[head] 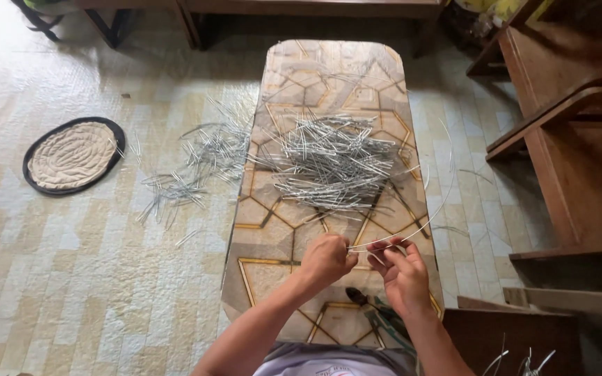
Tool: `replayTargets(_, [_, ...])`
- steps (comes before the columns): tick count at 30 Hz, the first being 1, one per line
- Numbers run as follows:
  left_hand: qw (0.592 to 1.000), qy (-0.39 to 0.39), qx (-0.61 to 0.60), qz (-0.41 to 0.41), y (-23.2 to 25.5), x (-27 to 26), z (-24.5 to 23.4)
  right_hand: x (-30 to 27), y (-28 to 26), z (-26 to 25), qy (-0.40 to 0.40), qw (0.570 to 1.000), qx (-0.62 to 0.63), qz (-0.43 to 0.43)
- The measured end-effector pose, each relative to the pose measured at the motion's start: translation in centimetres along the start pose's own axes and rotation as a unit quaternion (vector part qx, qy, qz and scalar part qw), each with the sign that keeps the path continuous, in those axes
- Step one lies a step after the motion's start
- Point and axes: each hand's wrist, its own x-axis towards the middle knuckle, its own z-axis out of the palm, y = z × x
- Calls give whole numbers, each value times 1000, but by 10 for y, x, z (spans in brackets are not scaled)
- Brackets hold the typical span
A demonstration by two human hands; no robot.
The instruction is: Cutting and bending thin metal wires using pliers to create small components
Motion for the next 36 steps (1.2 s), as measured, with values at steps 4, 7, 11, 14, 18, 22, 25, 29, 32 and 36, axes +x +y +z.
replayTargets(4, [997,51,39,39,-20,14,6,1,-9,13,-28,999,10,15])
replayTargets(7, [996,40,74,39,-27,19,1,1,-14,20,-30,997,-59,43])
replayTargets(11, [992,-15,119,29,-27,15,-13,-32,-41,57,-73,856,-504,92])
replayTargets(14, [992,-40,119,25,-27,13,-9,-40,-33,67,-166,646,-697,-264])
replayTargets(18, [988,13,128,86,-31,11,-3,-5,-12,67,-226,383,-758,-476])
replayTargets(22, [971,48,213,95,-49,18,-2,31,-10,65,-322,326,-885,-80])
replayTargets(25, [993,-30,80,83,-55,21,-14,52,-17,64,-369,438,-791,-215])
replayTargets(29, [966,85,174,174,-56,21,-11,81,-6,54,-382,417,-787,-246])
replayTargets(32, [915,213,254,232,-56,21,-14,88,-1,49,-358,411,-796,-265])
replayTargets(36, [885,245,283,276,-64,22,-17,91,1,46,-335,428,-795,-270])
